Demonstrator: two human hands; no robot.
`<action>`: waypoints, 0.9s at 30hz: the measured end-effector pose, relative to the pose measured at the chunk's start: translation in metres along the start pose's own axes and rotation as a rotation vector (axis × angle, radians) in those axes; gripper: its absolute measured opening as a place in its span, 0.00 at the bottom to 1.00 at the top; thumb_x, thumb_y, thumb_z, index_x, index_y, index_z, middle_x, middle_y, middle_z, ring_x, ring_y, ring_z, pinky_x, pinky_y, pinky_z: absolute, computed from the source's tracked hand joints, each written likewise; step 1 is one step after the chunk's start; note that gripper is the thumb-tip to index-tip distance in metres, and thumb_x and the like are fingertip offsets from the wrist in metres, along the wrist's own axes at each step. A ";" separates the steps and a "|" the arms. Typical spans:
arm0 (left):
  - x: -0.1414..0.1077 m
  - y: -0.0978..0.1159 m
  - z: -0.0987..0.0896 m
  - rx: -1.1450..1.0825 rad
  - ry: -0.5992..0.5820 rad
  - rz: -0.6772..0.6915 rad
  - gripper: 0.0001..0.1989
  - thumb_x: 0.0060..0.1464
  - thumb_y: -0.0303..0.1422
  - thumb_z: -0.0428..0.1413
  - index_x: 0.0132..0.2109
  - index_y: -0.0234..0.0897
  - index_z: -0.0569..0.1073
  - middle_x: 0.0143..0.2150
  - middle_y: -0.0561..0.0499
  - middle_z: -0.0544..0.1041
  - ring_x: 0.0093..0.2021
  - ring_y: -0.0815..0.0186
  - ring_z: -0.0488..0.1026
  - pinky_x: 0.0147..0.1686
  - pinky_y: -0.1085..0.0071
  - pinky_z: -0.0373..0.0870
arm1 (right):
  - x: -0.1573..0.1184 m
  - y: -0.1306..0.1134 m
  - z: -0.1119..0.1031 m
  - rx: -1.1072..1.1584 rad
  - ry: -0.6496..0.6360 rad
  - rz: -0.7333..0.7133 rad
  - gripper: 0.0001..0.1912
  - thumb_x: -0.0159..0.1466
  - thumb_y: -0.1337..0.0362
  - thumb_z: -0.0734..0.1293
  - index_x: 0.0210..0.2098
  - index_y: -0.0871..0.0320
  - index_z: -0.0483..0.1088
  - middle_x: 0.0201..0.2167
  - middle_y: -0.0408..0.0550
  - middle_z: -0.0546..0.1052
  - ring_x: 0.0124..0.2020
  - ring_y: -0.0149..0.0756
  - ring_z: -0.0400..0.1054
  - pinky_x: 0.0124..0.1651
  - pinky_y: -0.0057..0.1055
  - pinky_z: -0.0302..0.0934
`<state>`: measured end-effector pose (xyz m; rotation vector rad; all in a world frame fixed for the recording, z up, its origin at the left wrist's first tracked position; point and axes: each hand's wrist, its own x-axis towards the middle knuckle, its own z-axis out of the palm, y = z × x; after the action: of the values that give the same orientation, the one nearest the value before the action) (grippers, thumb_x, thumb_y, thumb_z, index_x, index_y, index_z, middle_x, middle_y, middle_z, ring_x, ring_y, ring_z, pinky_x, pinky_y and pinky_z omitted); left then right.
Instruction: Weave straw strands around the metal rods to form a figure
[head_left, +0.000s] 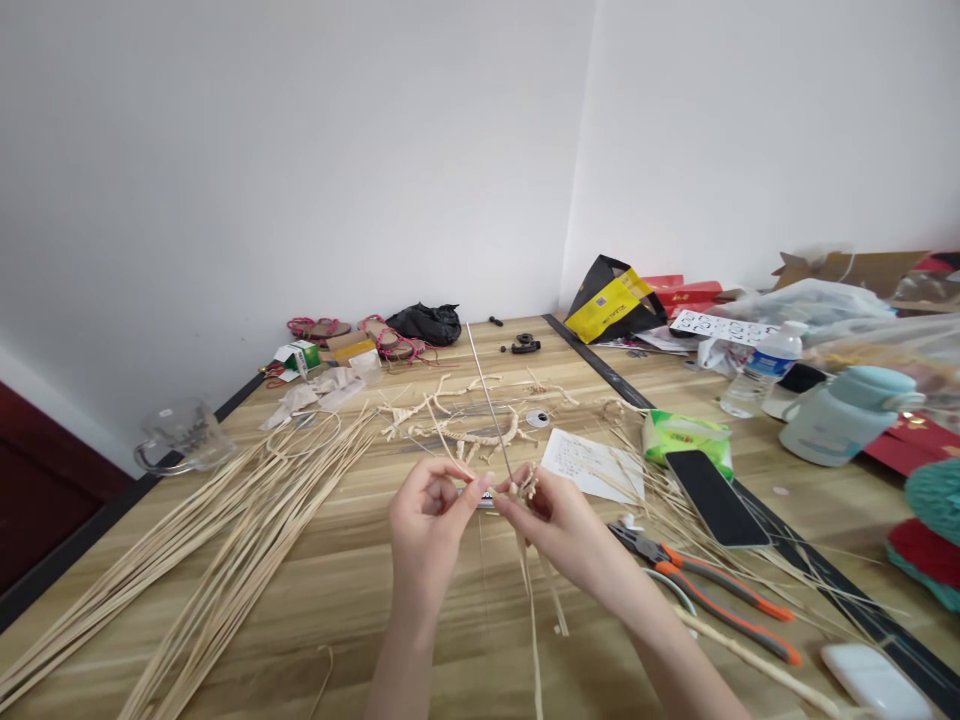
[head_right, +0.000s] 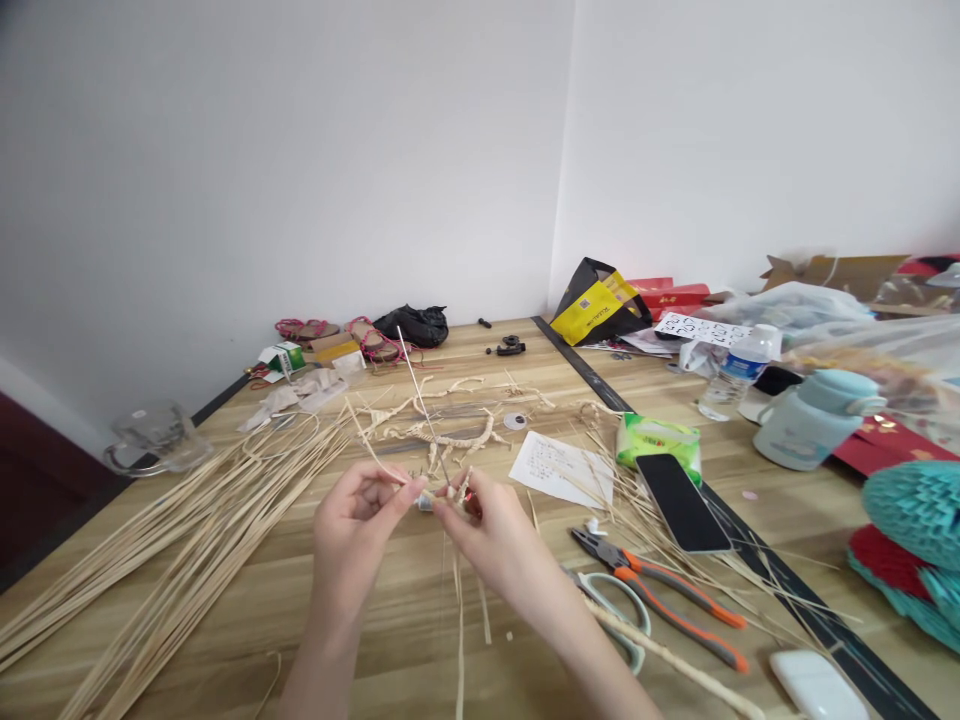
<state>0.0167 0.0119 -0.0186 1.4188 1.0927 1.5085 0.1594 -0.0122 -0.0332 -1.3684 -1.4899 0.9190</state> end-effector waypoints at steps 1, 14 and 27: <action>0.000 0.000 0.000 0.005 -0.001 0.002 0.10 0.43 0.32 0.66 0.29 0.35 0.72 0.24 0.56 0.70 0.21 0.76 0.61 0.22 0.80 0.60 | 0.000 0.000 0.000 -0.008 0.002 0.003 0.08 0.62 0.60 0.64 0.30 0.56 0.62 0.17 0.35 0.60 0.19 0.29 0.55 0.23 0.27 0.46; -0.001 0.000 0.002 -0.162 -0.079 0.064 0.08 0.49 0.32 0.63 0.30 0.36 0.70 0.31 0.54 0.72 0.27 0.74 0.67 0.26 0.80 0.65 | 0.000 0.002 -0.002 0.027 -0.003 -0.010 0.07 0.62 0.60 0.64 0.31 0.56 0.63 0.20 0.37 0.63 0.21 0.29 0.59 0.24 0.27 0.51; -0.003 0.002 0.003 -0.198 0.016 -0.040 0.10 0.47 0.35 0.64 0.33 0.36 0.72 0.23 0.57 0.70 0.20 0.76 0.61 0.20 0.79 0.60 | -0.003 -0.006 -0.007 0.024 -0.045 -0.011 0.08 0.62 0.60 0.65 0.36 0.58 0.66 0.19 0.36 0.62 0.19 0.28 0.59 0.22 0.26 0.52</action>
<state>0.0204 0.0086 -0.0179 1.2447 0.9474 1.5561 0.1643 -0.0165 -0.0259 -1.3287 -1.5144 0.9630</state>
